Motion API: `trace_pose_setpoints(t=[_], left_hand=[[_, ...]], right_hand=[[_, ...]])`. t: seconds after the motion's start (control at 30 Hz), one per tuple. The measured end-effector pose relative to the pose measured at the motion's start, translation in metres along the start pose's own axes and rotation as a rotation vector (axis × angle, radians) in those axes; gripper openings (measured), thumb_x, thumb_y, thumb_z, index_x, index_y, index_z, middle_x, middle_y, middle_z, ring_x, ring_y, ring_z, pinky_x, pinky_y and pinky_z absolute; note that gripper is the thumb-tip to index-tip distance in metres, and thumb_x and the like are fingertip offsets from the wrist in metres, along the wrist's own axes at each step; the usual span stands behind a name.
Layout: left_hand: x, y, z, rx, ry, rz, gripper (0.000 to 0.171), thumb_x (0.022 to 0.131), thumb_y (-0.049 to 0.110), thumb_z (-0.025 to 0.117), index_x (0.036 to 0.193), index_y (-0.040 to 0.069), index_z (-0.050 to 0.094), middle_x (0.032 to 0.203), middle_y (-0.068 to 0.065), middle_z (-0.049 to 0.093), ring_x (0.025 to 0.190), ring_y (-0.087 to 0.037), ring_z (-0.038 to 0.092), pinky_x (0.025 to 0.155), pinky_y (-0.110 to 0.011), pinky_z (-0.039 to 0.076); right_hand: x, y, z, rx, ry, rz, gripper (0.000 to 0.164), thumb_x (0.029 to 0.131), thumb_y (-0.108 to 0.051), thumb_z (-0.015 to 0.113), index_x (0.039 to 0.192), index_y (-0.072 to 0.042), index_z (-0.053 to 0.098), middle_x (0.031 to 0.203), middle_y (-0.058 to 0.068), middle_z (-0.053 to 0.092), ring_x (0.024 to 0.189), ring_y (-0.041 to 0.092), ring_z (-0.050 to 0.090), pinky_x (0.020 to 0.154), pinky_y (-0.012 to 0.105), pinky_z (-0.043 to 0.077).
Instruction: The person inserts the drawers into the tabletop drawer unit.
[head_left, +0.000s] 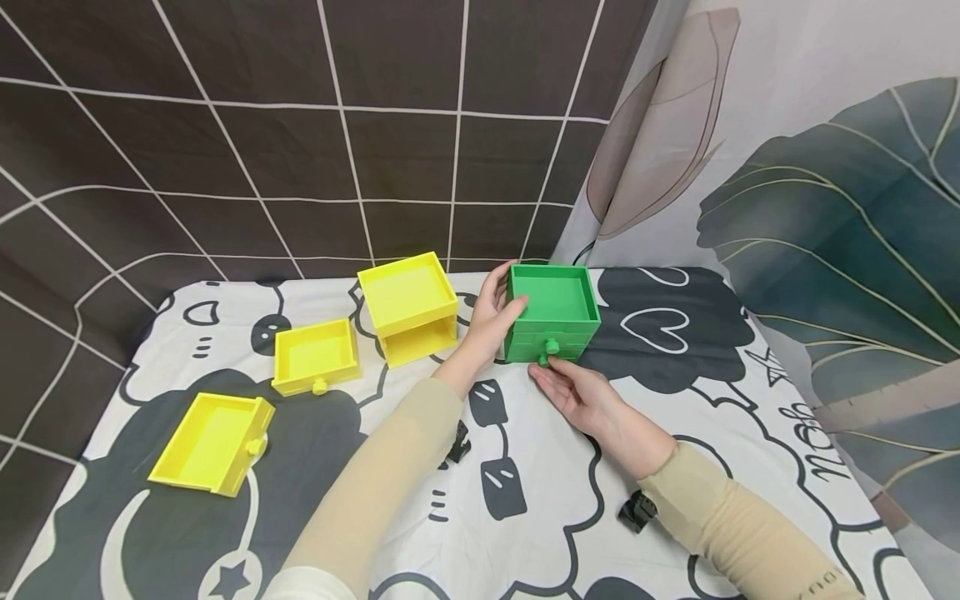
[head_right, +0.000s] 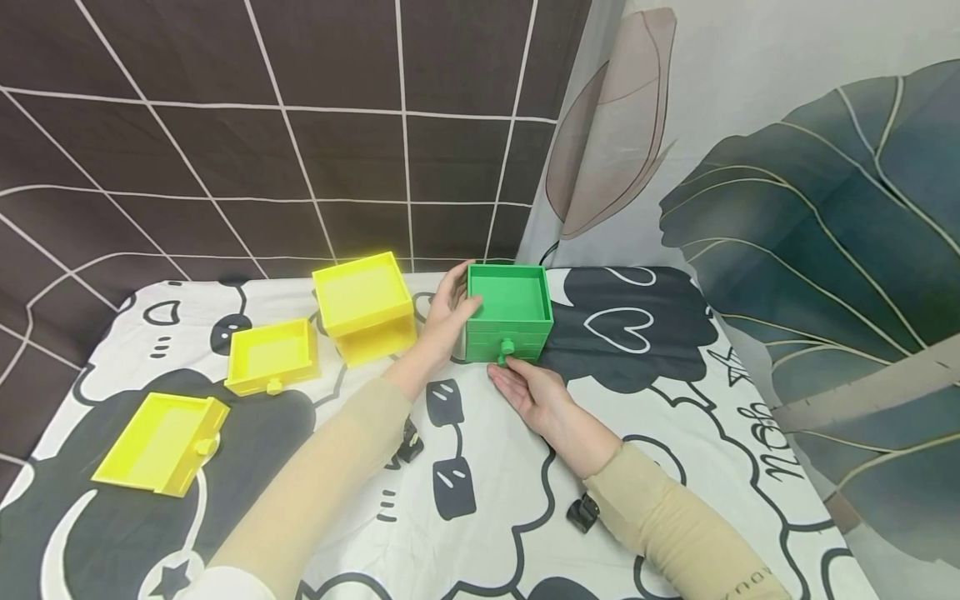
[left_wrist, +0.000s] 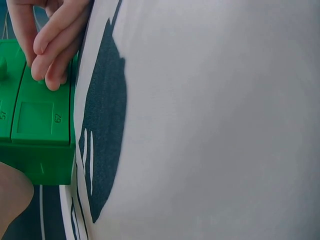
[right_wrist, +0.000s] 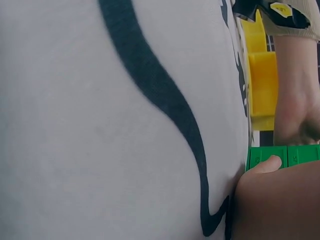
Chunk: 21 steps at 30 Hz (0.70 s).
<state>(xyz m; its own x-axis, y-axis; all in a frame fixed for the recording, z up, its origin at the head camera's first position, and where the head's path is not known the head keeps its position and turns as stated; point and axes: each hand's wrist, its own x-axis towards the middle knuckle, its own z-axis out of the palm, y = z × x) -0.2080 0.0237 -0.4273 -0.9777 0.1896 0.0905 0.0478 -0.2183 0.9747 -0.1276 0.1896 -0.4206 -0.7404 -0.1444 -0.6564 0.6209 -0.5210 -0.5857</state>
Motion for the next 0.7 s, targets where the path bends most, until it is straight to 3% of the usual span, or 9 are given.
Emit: trace_pose_setpoints(t=[0.7], left_hand=[[-0.0007,0.001,0.0013,0.002,0.005,0.004,0.066,0.102,0.002,0.058,0.163,0.011,0.036,0.167,-0.01,0.04,0.158,-0.025,0.036,0.136,-0.033,0.026]], right_hand=[[-0.0077,0.0088,-0.0034,-0.003,-0.008,-0.018,0.023,0.113,-0.009,0.049,0.102,-0.005,0.069,0.094,0.007,0.08,0.092,0.011,0.08,0.097,0.02,0.063]])
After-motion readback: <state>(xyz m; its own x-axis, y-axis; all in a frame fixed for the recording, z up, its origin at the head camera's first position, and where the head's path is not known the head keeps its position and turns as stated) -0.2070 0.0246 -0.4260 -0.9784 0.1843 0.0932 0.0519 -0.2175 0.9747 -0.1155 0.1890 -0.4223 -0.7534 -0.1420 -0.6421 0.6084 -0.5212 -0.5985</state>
